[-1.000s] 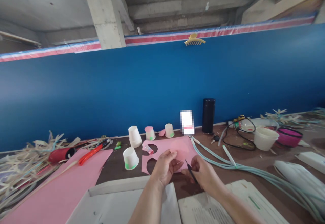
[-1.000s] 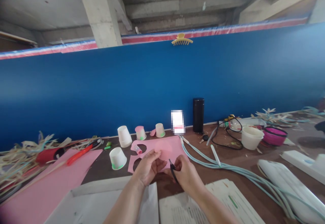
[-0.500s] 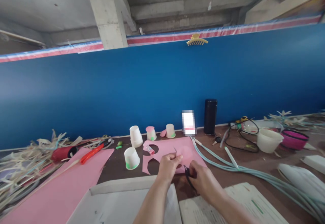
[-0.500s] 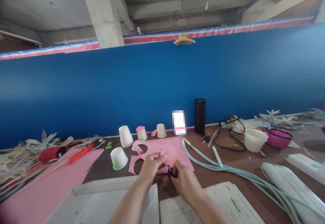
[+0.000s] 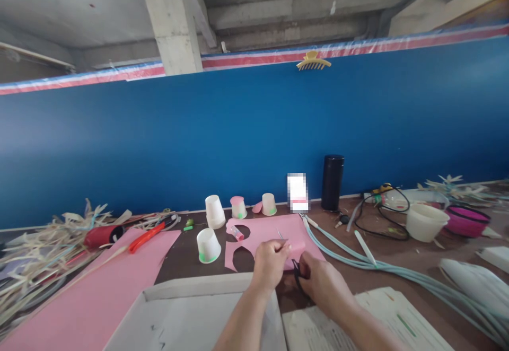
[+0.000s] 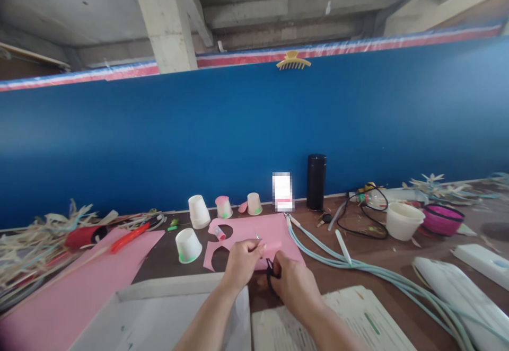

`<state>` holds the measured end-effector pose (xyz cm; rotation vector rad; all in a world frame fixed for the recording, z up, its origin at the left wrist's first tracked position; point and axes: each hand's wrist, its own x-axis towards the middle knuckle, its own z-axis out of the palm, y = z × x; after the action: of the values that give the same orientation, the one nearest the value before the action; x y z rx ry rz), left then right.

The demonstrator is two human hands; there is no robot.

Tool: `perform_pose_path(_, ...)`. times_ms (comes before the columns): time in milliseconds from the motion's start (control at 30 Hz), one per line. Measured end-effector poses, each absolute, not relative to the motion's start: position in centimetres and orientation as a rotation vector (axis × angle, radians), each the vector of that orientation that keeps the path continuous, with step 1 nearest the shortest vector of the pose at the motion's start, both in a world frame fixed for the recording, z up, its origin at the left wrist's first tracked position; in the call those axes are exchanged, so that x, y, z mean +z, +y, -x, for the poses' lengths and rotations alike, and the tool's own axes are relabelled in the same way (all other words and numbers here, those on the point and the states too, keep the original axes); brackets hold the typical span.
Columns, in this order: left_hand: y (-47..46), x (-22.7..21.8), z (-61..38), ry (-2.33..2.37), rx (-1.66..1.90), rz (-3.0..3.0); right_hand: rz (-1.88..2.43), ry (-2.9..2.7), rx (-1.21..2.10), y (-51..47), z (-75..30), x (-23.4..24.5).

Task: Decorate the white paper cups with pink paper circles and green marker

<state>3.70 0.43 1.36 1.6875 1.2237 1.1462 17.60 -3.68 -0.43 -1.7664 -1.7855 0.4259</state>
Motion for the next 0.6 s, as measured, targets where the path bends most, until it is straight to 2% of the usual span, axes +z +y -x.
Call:
perform_pose_path(133, 0.5, 1.2, -3.5, 1.257, 1.200, -1.701, 1.587, -1.837, 0.623, -4.1, -17.1, -0.2)
perform_pose_path(267, 0.8, 1.2, -3.1, 1.237, 1.215, -1.635, 1.520, -1.819, 0.655, -4.1, -16.7, -0.2)
perform_pose_path(433, 1.7, 1.3, -1.9, 1.177, 1.262, -1.239, 1.513, -1.671, 0.735, -3.5, -17.1, -0.8)
perform_pose_path(600, 2.7, 1.1, -0.3, 1.000, 1.305, -0.959, 1.415, -1.490, 1.071, -2.9, -17.7, -0.8)
